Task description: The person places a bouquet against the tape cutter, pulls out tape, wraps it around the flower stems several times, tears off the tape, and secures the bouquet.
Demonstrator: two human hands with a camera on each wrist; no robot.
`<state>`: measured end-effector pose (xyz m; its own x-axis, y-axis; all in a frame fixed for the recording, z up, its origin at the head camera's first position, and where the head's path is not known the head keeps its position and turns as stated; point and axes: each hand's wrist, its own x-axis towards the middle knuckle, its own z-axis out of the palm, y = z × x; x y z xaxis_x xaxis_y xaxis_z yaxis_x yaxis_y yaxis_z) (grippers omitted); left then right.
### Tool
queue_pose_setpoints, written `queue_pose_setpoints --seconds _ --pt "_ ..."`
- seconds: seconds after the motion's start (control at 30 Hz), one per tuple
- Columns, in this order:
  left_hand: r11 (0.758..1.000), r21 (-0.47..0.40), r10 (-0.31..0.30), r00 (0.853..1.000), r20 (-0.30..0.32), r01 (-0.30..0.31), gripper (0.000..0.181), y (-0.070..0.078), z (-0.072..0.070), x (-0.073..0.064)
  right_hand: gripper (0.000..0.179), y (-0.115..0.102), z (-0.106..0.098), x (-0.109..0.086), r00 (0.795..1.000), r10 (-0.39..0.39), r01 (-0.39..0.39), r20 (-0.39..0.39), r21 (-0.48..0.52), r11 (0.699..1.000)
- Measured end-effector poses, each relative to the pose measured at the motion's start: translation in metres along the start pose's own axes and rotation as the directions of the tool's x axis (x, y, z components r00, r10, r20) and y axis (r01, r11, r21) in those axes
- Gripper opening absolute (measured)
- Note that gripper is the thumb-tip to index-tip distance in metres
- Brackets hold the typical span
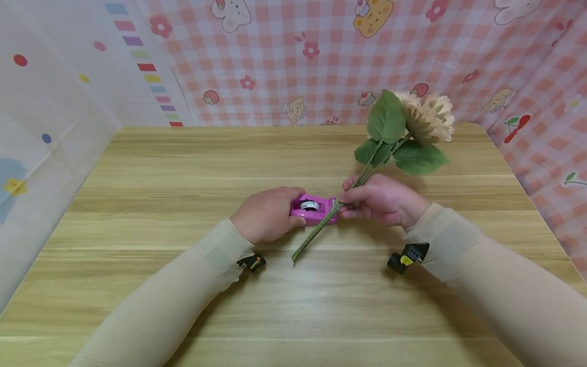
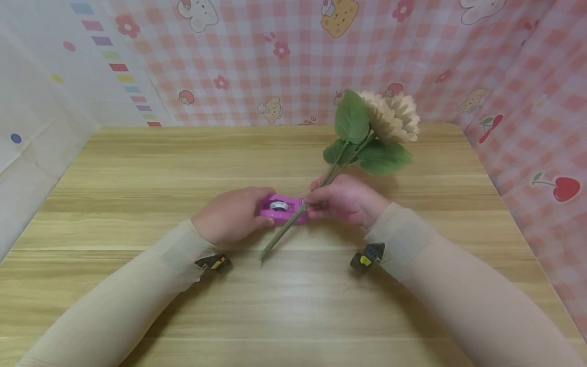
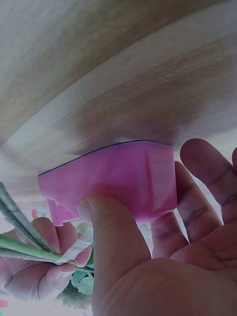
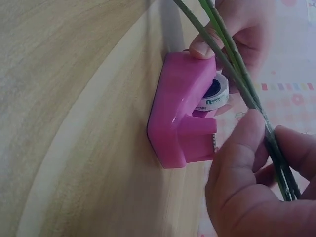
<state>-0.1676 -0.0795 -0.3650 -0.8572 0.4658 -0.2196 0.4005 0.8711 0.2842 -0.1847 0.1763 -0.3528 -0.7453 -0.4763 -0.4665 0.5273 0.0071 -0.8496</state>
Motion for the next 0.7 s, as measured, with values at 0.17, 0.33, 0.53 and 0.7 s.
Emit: queue_pose_setpoints --seconds 0.17,0.33,0.53,0.7 --pt "1.0 0.004 -0.002 1.0 0.003 0.002 0.067 -0.0002 -0.0001 0.0 0.018 0.0019 0.001 0.0 0.998 -0.051 0.051 -0.027 -0.021 0.999" --pt "1.0 0.004 -0.003 1.0 0.005 0.002 0.068 -0.0003 -0.0001 -0.0001 0.023 0.0038 0.0019 0.001 0.997 -0.071 0.071 -0.023 -0.008 0.997" --pt "1.0 -0.004 0.003 1.0 0.002 -0.003 0.066 -0.0004 0.0004 0.0003 0.024 0.0048 0.0023 0.001 0.997 -0.075 0.075 -0.01 -0.008 0.997" --pt "1.0 -0.01 0.005 1.0 0.001 -0.005 0.065 -0.0005 0.0001 -0.0002 0.023 0.0051 0.0031 0.0014 0.997 -0.079 0.079 -0.001 -0.013 0.997"
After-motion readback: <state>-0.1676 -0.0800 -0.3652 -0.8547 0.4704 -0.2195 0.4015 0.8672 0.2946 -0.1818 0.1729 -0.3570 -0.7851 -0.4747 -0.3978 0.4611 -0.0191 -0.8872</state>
